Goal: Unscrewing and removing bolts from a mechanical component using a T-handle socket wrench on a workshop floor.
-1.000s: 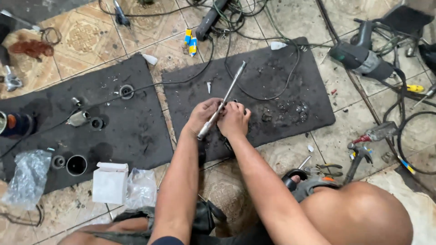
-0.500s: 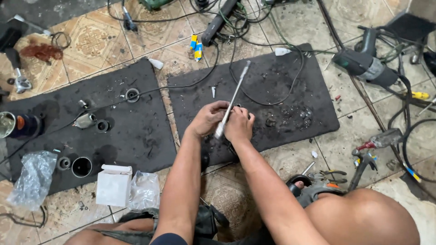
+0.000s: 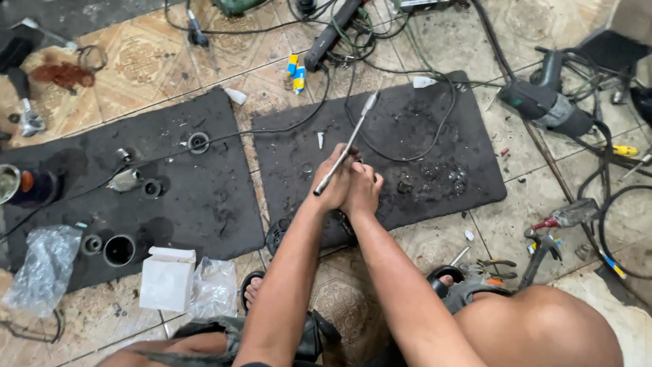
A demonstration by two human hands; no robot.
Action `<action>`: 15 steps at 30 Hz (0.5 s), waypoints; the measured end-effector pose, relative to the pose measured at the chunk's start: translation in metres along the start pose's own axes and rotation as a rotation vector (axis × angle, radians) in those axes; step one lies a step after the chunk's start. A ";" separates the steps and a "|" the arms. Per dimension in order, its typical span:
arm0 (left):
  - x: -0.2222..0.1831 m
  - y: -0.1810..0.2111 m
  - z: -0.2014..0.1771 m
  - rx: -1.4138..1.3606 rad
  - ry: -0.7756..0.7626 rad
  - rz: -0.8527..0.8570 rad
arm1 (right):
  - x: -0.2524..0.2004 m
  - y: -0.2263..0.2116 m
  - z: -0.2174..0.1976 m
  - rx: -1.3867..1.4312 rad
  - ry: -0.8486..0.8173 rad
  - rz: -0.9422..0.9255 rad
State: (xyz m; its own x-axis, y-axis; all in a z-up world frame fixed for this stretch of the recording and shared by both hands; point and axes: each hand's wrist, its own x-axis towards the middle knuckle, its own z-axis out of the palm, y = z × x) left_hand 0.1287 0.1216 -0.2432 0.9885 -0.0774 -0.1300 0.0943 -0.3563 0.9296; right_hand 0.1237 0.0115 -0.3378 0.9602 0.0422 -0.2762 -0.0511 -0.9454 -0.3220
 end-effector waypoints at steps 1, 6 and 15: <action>-0.003 0.003 -0.003 0.002 -0.061 -0.012 | 0.000 0.002 0.000 0.042 0.000 0.000; 0.001 -0.038 0.027 0.275 0.244 0.229 | 0.015 0.018 0.025 -0.021 0.004 -0.035; 0.000 -0.043 0.030 0.229 0.483 0.136 | 0.000 -0.004 0.012 -0.098 0.133 -0.023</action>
State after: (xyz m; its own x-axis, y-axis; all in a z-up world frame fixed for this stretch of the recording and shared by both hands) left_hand 0.1214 0.1085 -0.2939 0.9368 0.2802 0.2094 -0.0130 -0.5704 0.8213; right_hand 0.1212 0.0190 -0.3471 0.9891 0.0273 -0.1449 -0.0077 -0.9718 -0.2355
